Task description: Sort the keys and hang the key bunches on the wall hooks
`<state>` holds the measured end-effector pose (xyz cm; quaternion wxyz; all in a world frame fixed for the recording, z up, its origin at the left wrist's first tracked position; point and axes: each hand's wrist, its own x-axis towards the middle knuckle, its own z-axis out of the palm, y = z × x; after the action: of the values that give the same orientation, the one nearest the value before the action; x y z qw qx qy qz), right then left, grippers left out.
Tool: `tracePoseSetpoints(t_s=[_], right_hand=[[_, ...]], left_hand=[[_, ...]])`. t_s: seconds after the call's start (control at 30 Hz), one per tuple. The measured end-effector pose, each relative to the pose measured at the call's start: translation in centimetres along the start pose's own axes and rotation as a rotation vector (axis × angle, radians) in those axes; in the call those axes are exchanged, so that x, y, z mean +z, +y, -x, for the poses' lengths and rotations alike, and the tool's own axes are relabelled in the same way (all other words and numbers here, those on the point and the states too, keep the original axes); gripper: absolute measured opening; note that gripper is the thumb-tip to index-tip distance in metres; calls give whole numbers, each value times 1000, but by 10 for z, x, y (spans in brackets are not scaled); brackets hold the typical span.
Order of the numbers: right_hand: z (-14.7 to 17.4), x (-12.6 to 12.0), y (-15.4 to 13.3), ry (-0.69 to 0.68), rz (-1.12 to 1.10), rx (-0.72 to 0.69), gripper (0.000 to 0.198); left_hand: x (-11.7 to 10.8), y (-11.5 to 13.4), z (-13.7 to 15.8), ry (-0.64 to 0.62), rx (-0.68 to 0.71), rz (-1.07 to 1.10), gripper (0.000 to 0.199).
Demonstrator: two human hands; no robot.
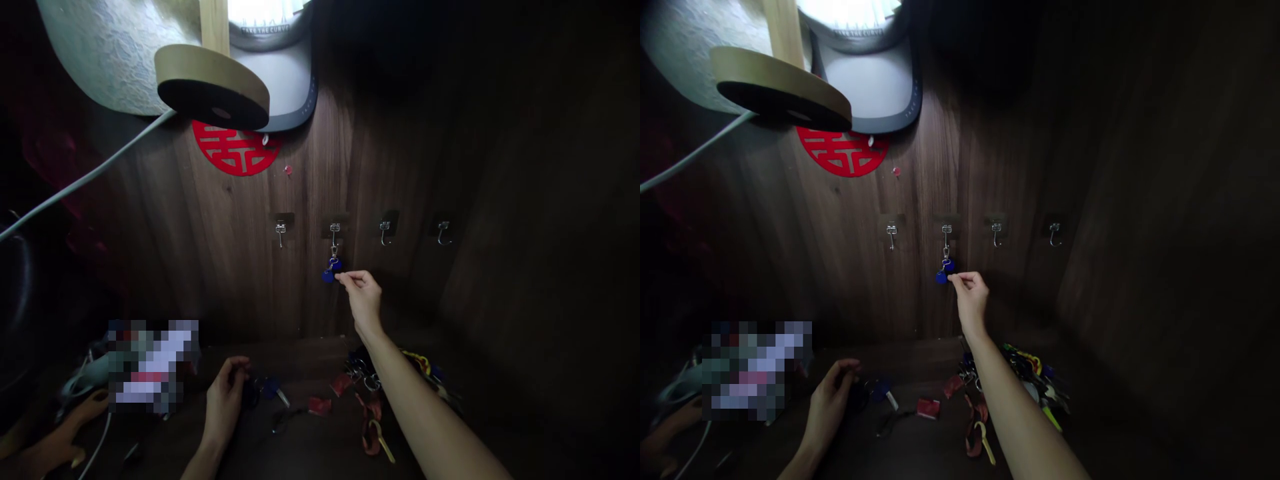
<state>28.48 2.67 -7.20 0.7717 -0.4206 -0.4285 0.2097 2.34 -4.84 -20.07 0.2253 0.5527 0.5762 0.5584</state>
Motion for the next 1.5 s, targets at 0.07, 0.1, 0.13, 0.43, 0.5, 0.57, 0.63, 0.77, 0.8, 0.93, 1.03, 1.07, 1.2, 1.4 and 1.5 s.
tracePoseSetpoints(t_s=[0.07,0.1,0.13,0.43,0.5,0.57,0.63,0.77,0.8,0.93,1.03,1.07,1.2,1.4,1.5], right_hand=[[8,-8,9,-23,24,16,26],[12,-13,13,-38,38,24,27],[17,-18,17,-55,54,31,28],[70,-62,44,-308,211,82,31],[79,-74,51,-371,317,52,26],[85,-88,59,-410,470,-10,21],[87,-100,66,-405,608,-80,18],[86,-116,71,-393,784,-207,20],[86,-117,72,-404,817,-241,21],[87,-116,71,-516,900,-352,26],[94,-108,63,-658,911,-380,28],[99,-103,59,-723,900,-387,30],[127,-77,39,-1083,821,-394,44],[147,-59,31,-1343,785,-327,43],[140,-67,36,-1177,787,-339,28]], left_hand=[[1,-1,-1,3,7,-2,23],[1,-1,-1,6,10,-5,23],[1,-1,-1,11,14,-8,22],[1,0,2,-12,23,-57,22],[2,0,3,-26,36,-77,22],[2,0,4,-29,59,-88,21],[3,2,6,-25,79,-79,23],[3,5,8,-5,64,-36,26],[3,5,8,5,54,-25,26],[3,3,5,45,18,24,23],[3,0,1,66,-13,74,22],[3,-1,0,72,-26,100,22],[2,-5,-3,112,-81,216,22],[-1,-10,-3,151,-99,256,25],[-2,-10,-2,151,-109,259,26]])
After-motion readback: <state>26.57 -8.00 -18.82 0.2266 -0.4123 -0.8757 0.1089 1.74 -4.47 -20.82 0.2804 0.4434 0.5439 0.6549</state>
